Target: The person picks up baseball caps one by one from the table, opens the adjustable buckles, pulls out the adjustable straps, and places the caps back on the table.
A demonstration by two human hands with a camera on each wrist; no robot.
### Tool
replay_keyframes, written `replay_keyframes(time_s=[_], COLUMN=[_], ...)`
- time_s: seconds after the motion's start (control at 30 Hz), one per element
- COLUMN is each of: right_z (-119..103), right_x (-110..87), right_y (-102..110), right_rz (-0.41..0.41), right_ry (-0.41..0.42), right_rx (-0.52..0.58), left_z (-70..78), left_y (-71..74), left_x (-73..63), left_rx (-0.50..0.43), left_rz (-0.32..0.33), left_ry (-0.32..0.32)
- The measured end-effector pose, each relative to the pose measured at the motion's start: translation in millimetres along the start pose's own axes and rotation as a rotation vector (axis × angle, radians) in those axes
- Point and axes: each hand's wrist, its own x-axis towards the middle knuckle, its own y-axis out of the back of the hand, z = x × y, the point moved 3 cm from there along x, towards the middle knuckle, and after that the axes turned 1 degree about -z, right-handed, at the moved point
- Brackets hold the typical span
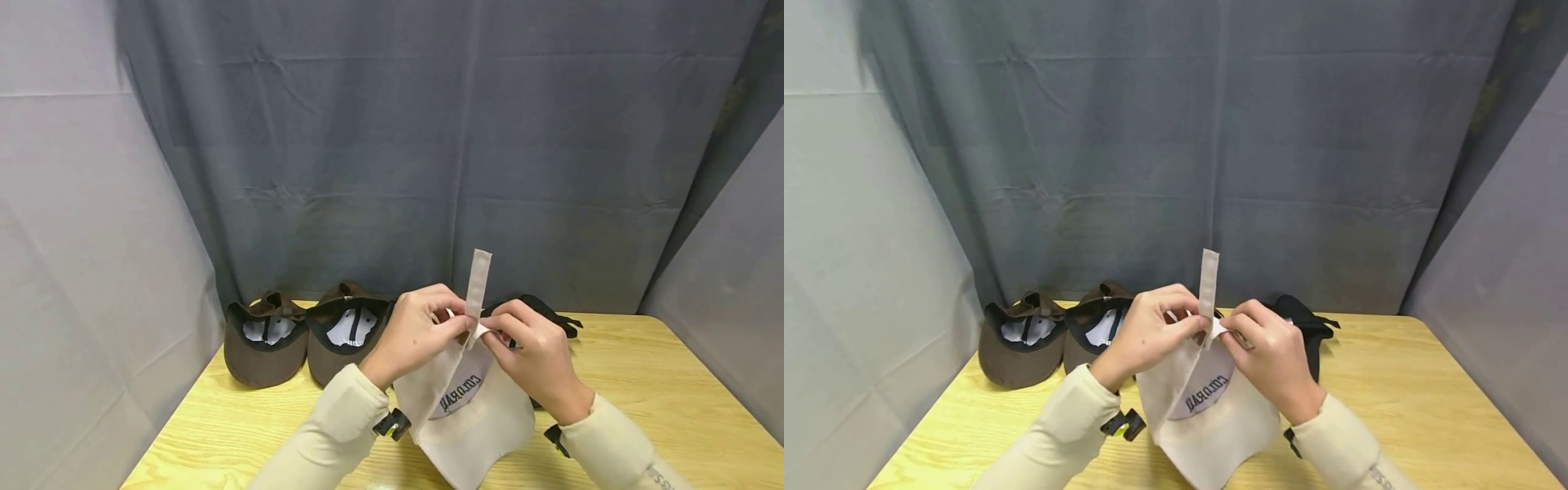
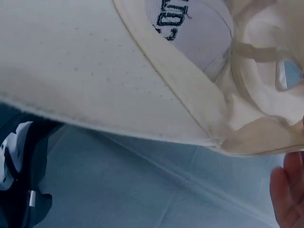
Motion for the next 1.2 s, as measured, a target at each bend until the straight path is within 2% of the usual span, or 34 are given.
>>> replay_keyframes(time_s=[0.23,0.47,0.57,0.73,1.03,1.2], right_z=[-4,-7,-11,-16,-18,-18], right_x=[1.7,1.4,4.4,8.8,8.4,8.9], right_y=[-2,-2,0,1,0,-1], right_rz=[-0.006,-0.031,-0.044,-0.081,-0.047,-0.046], right_ry=[-0.008,-0.083,-0.101,-0.112,-0.109,-0.105], right_rx=[0.03,0.042,0.056,0.048,0.074,0.078], left_z=[1.4,8.3,11.6,10.4,2.6,-0.4], left_y=[7.5,17.3,20.9,18.5,5.9,1.6], left_x=[-7.2,-12.7,-12.0,-12.3,-13.0,-14.5], left_rx=[-0.005,-0.033,-0.036,-0.014,0.098,0.174], left_rz=[0.03,0.099,0.113,0.098,0.11,0.167], left_ry=[-0.014,-0.04,-0.025,0.028,0.02,0.033])
